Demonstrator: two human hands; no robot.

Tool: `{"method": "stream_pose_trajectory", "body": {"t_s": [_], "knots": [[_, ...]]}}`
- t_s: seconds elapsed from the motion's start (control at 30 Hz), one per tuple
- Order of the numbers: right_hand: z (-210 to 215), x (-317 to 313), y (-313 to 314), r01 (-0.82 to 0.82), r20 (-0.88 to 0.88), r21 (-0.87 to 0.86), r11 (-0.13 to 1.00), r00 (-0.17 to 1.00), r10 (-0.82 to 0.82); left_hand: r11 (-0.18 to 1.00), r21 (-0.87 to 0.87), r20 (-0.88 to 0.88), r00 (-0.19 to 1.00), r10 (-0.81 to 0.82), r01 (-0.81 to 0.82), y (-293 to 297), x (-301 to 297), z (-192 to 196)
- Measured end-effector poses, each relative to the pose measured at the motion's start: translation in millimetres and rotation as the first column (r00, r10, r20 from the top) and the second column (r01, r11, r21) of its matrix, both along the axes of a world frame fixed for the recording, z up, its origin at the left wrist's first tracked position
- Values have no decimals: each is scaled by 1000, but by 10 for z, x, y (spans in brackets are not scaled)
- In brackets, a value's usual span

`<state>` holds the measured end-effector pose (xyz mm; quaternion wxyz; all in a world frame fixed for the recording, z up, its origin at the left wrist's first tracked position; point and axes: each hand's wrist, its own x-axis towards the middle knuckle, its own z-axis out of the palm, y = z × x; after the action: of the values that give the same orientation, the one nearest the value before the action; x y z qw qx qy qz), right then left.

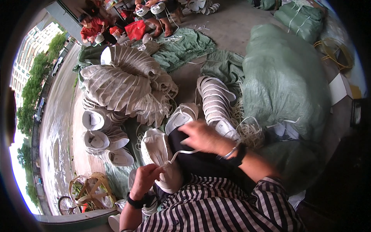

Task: Lacing white canvas shoes in a shoe manufacturing facility.

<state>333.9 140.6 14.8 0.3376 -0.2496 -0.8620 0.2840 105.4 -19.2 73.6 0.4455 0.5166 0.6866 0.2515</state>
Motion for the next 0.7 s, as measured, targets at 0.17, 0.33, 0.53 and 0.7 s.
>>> {"method": "stream_pose_trajectory", "body": {"t_s": [0.17,0.33,0.53,0.7], "knots": [[349,-501,-389,-419,-174,-774,475,862,476,995,-99,20,999,-26,28,255,2,45],[177,-503,-89,-257,-25,-720,645,938,346,881,254,311,897,315,-398,452,-529,-159],[-114,-818,104,-233,-126,10,972,964,233,963,104,165,959,229,-248,948,-775,-611],[-158,-787,71,-358,10,-131,924,932,362,997,47,291,955,48,-65,821,-651,-497]]}}
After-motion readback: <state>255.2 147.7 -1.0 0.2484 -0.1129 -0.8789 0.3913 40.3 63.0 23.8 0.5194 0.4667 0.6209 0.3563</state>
